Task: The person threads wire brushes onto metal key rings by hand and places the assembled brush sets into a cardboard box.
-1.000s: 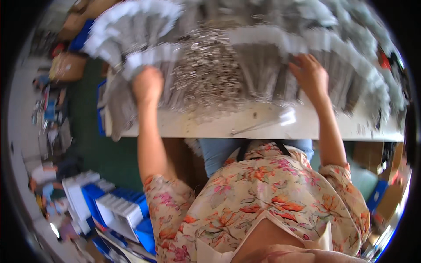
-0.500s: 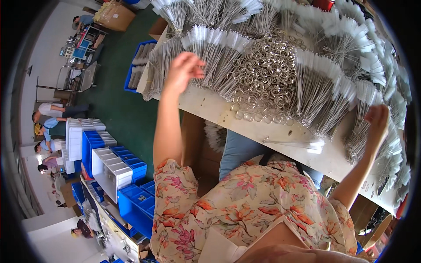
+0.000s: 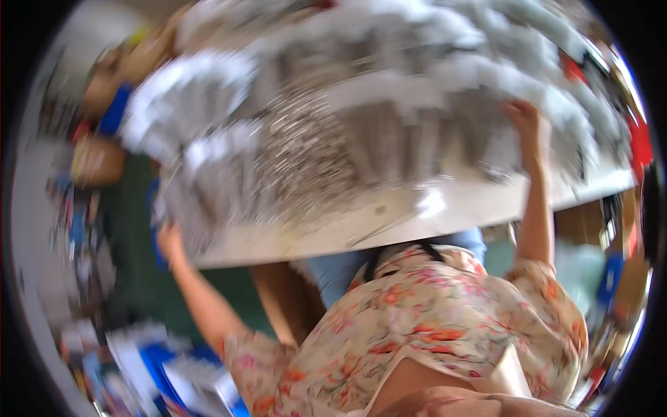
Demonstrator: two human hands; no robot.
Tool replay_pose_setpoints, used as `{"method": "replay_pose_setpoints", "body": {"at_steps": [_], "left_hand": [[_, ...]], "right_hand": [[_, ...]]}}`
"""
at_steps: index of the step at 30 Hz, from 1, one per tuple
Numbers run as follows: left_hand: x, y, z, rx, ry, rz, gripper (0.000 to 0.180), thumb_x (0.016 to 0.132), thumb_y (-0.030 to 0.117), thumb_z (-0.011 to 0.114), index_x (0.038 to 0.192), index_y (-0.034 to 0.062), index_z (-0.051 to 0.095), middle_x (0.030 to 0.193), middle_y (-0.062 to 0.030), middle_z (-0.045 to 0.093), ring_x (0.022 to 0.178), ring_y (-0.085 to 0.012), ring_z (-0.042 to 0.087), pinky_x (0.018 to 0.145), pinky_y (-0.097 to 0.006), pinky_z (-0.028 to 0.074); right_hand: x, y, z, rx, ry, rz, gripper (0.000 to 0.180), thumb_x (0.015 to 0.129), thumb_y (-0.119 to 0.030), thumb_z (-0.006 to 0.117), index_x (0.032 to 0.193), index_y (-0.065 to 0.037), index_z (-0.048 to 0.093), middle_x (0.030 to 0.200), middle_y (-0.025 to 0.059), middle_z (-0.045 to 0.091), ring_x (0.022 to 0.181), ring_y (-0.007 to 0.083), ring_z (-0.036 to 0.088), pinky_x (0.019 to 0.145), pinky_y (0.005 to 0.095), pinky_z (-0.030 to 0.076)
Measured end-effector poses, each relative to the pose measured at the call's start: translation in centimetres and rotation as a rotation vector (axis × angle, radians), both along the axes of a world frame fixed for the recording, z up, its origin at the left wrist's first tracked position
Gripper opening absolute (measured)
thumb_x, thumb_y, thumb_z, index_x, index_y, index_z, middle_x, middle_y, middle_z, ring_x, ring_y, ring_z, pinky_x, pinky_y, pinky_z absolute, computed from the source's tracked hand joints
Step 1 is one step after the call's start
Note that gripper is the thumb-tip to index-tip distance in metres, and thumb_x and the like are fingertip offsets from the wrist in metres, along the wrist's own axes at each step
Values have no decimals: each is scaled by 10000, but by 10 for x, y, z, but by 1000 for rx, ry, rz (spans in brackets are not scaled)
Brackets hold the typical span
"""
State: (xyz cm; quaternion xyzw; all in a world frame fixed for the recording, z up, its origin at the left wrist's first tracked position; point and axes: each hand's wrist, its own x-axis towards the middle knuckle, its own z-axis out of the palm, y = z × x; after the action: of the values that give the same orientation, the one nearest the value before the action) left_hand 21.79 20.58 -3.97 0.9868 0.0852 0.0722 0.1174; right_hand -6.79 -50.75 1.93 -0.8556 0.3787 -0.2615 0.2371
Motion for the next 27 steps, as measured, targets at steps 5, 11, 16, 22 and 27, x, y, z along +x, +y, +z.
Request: {"method": "replay_pose_setpoints", "body": {"at_steps": [5, 11, 16, 22, 27], "left_hand": [[7, 32, 3, 86, -43, 94, 357, 757, 300, 568, 856, -35, 641, 806, -184, 651, 719, -331, 609, 689, -404, 453], [22, -2, 18, -145, -121, 110, 272, 838, 185, 517, 892, -72, 588, 709, -166, 633, 629, -252, 606, 641, -331, 458], [12, -35, 51, -214, -453, -29, 235, 880, 130, 460, 1023, -2, 591, 840, -117, 629, 727, -185, 570, 673, -299, 455], [-21, -61, 59, -520, -414, -179, 260, 880, 117, 468, 1087, 36, 602, 950, -94, 619, 825, -155, 566, 731, -277, 469], [-88, -152, 83, -965, -110, -223, 269, 881, 277, 538, 1004, 72, 662, 722, 42, 553, 521, -22, 385, 444, -183, 306]], "right_hand": [[3, -7, -2, 368, -239, 171, 280, 648, -281, 768, 789, -53, 687, 647, 27, 594, 594, 94, 519, 558, 254, 432], [-46, -33, 46, 497, -558, -47, 284, 871, -313, 534, 833, -37, 589, 587, -33, 449, 487, 58, 418, 439, 218, 347], [-99, -142, 50, 301, -596, -139, 211, 841, -223, 533, 899, -57, 650, 664, 16, 531, 575, 104, 521, 521, 250, 471], [-98, -243, -52, -211, 83, -59, 259, 723, -356, 617, 811, -124, 690, 716, 95, 632, 644, 215, 594, 581, 361, 475], [-91, -268, -80, -203, 350, -58, 262, 778, -331, 570, 864, -102, 663, 797, 115, 624, 757, 260, 602, 622, 370, 478]]}}
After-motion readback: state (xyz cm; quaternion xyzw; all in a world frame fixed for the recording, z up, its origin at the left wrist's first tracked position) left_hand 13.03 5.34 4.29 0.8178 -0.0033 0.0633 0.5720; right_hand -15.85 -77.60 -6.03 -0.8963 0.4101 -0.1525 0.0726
